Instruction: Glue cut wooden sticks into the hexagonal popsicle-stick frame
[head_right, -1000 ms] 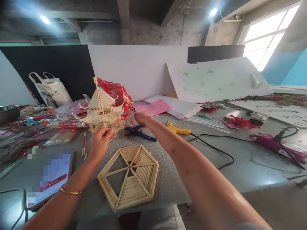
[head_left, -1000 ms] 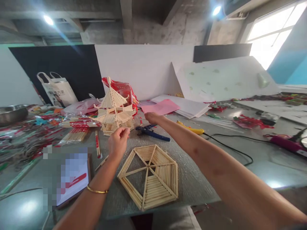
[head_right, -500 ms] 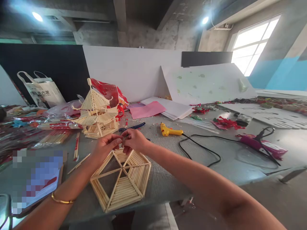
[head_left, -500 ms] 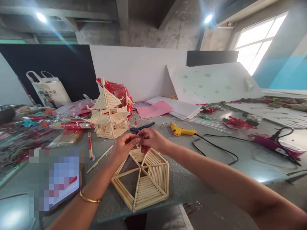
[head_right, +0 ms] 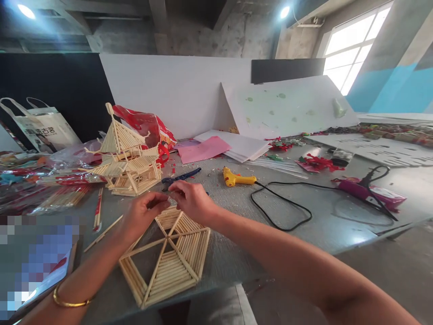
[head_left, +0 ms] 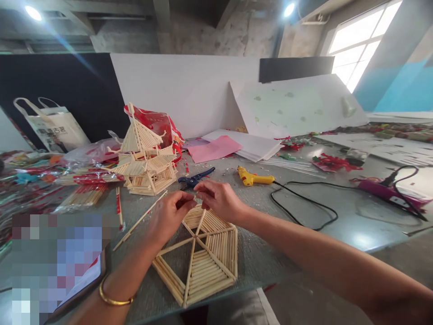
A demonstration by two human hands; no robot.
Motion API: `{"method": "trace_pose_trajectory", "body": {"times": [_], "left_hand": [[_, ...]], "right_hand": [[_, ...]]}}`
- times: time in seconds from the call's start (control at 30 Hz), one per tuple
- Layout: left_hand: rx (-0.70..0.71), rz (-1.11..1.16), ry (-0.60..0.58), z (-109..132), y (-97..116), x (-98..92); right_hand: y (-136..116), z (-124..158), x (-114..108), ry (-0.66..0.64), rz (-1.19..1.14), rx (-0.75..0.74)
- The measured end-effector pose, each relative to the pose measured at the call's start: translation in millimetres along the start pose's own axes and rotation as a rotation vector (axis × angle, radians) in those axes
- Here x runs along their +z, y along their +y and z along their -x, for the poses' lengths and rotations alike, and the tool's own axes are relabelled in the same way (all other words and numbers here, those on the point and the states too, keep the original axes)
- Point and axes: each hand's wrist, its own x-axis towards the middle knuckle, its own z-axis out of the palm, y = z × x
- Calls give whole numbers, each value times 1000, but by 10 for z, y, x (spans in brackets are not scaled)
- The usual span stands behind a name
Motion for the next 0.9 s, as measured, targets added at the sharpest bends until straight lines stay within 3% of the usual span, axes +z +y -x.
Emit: {"method": "trace_pose_trajectory", "body": {"times": [0.1,0.23,0.33,0.5,0.57,0.67,0.9], "left_hand": [[5,1,-34,-7,-5,-13],[-18,-13,-152,-23,55,-71],[-81,5,-311,-19,152,-138],[-180,158,-576,-2,252,-242],[-191,187,-562,-10,241,-276],[-193,199,-441,-26,203,-305],[-157,154,-450,-13,194,-273]], "right_hand": [[50,7,-1,12,216,-255],[85,-18,-33,-38,333,-361],[54,-50,-118,-217,301,-302],[-73,-63,-315,-666,49,12],[-119,-45,-351,-800,-12,106],[-159,6,-330,-921,-31,159],[-215,92,-228,-881,181,-6]]}}
